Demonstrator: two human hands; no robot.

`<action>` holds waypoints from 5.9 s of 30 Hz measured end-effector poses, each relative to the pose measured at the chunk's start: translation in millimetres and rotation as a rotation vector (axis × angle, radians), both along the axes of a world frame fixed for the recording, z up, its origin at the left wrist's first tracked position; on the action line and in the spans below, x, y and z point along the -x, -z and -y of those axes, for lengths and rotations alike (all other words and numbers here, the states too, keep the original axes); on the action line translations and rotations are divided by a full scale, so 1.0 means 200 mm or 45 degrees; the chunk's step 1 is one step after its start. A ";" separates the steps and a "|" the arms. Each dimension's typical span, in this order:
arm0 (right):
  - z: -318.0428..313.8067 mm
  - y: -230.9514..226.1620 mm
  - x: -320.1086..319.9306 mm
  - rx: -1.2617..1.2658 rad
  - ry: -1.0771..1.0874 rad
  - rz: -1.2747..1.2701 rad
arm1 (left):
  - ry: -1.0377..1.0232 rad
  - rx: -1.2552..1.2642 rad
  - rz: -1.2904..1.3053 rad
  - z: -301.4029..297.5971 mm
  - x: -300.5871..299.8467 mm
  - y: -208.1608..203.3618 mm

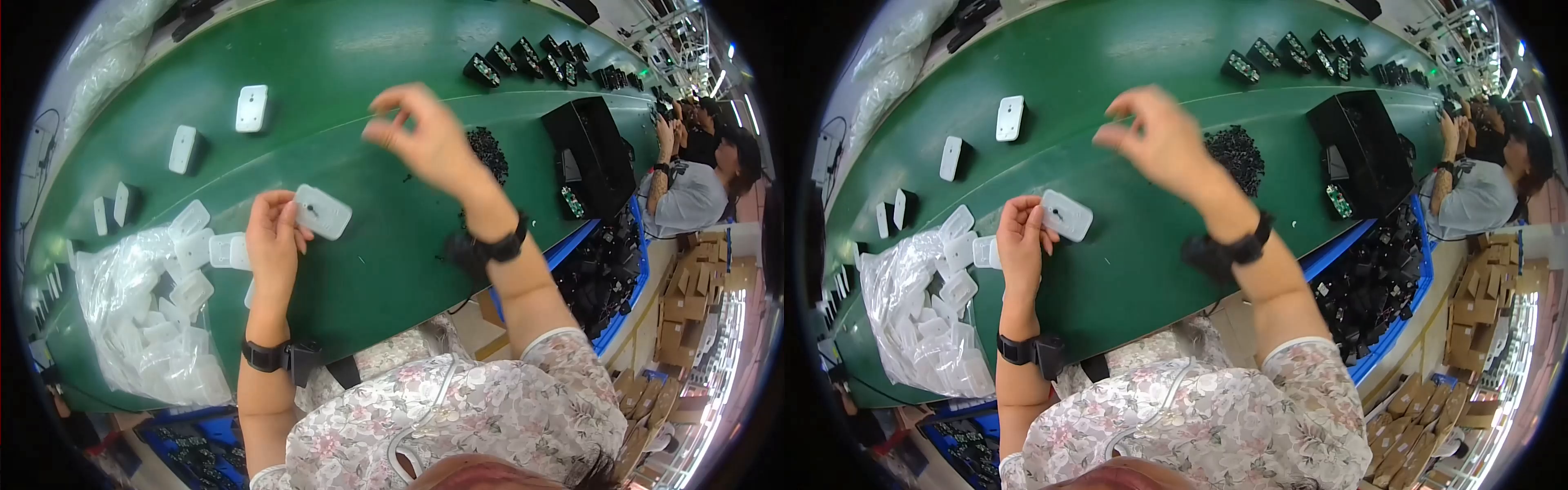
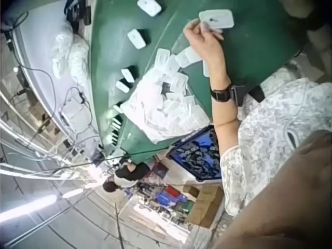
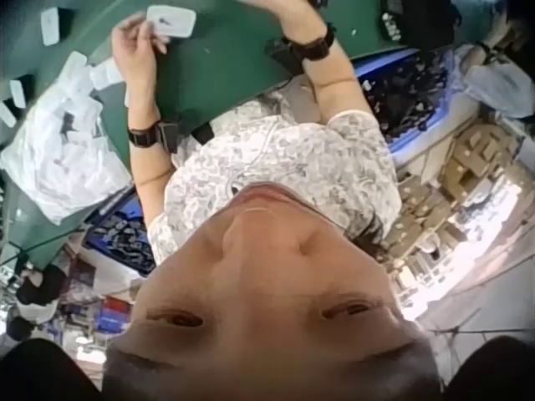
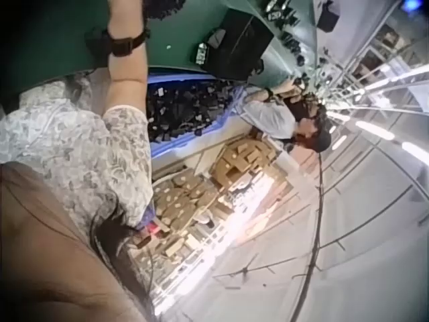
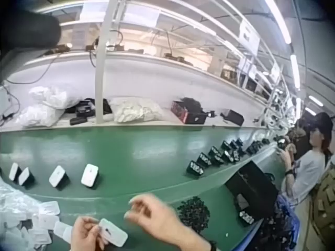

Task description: Assembling small black components and covers onto white plastic bases at a production line.

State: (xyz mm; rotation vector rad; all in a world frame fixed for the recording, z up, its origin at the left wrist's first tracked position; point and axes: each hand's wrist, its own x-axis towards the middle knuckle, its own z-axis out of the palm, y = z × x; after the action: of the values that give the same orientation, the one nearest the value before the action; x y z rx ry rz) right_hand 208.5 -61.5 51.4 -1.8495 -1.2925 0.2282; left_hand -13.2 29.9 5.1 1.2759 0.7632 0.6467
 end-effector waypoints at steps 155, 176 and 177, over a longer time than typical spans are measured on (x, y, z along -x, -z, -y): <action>0.04 0.17 0.40 -0.305 -0.472 -0.694 | 0.119 -1.041 -0.405 0.04 0.07 -0.01; 0.03 0.19 0.39 -0.327 -0.428 -0.528 | 0.121 -0.729 -0.175 0.06 0.05 -0.03; 0.03 0.19 0.39 -0.314 -0.424 -0.511 | 0.121 -0.734 -0.174 0.06 0.05 -0.03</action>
State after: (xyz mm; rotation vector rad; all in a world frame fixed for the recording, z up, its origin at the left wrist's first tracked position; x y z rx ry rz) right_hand 130.6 -67.5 13.5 -1.2937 -1.2699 0.5614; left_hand -22.3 18.4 11.8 1.8875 0.6411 0.7353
